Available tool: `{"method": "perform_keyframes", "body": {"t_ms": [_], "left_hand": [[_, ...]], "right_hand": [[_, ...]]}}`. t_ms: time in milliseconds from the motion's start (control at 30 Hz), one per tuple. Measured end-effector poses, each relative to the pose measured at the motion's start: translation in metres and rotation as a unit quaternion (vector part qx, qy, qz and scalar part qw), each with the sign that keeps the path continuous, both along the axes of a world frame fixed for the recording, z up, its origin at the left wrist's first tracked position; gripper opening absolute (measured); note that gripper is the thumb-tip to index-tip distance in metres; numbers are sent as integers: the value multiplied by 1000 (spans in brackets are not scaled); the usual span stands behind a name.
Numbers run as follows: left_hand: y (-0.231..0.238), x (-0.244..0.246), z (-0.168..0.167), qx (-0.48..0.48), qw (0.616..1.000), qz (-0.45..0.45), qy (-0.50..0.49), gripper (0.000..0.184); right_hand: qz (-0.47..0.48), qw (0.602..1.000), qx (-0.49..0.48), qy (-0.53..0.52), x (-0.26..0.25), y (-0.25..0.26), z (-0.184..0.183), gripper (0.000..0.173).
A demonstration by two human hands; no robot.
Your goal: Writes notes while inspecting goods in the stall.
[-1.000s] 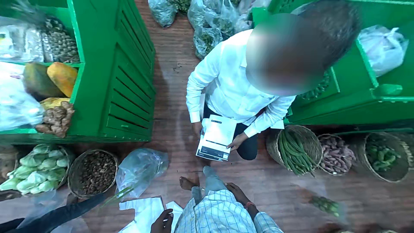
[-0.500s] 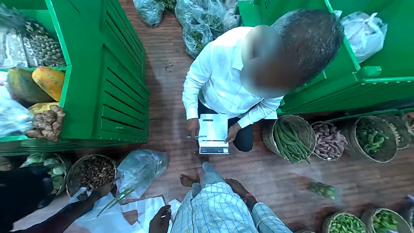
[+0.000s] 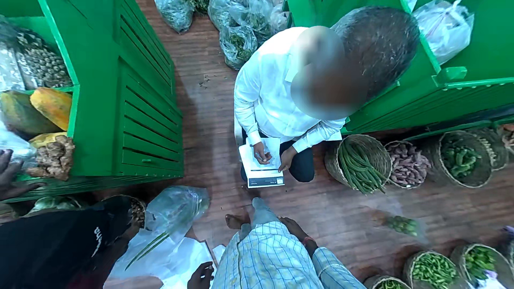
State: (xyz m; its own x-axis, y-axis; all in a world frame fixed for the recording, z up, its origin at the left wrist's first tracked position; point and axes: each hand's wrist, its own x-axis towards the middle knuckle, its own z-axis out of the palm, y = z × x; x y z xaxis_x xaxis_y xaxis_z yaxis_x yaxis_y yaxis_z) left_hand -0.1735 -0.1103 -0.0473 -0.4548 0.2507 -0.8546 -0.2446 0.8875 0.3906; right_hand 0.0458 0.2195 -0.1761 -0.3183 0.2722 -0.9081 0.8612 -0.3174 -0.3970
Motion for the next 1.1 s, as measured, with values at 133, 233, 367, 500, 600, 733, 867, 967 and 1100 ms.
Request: {"method": "perform_keyframes", "body": {"t_ms": [133, 233, 367, 500, 600, 733, 867, 967, 1100], "left_hand": [[-9, 2, -12, 4, 999, 31, -11, 32], [-14, -2, -15, -2, 999, 38, 0, 31], [-13, -1, -14, -2, 999, 44, 8, 30], [-11, 4, -12, -3, 999, 49, 6, 29], [-11, 8, -10, -6, 999, 46, 10, 29], [-9, 10, -8, -8, 998, 55, 6, 29], [-9, 11, -8, -13, 998, 65, -2, 29], [-10, 13, -10, -18, 997, 81, -9, 29], [-15, 17, -11, -22, 996, 84, -10, 29]], "right_hand": [[10, 1000, 14, 2, -4, -1, 10, 50], [-1, 1000, 13, -7, -9, -5, 12, 49], [-27, 999, 16, -33, -21, -4, 32, 50], [-48, 999, 9, 2, -9, -5, 12, 45], [-55, 998, 7, 6, -5, -5, 1, 44], [-38, 999, 6, 7, -8, 0, 0, 45], [-32, 999, 6, 8, -7, 3, -4, 47], [-39, 999, 5, 8, -6, 4, -6, 45], [-35, 999, 0, 4, -6, 6, -6, 46]]}}
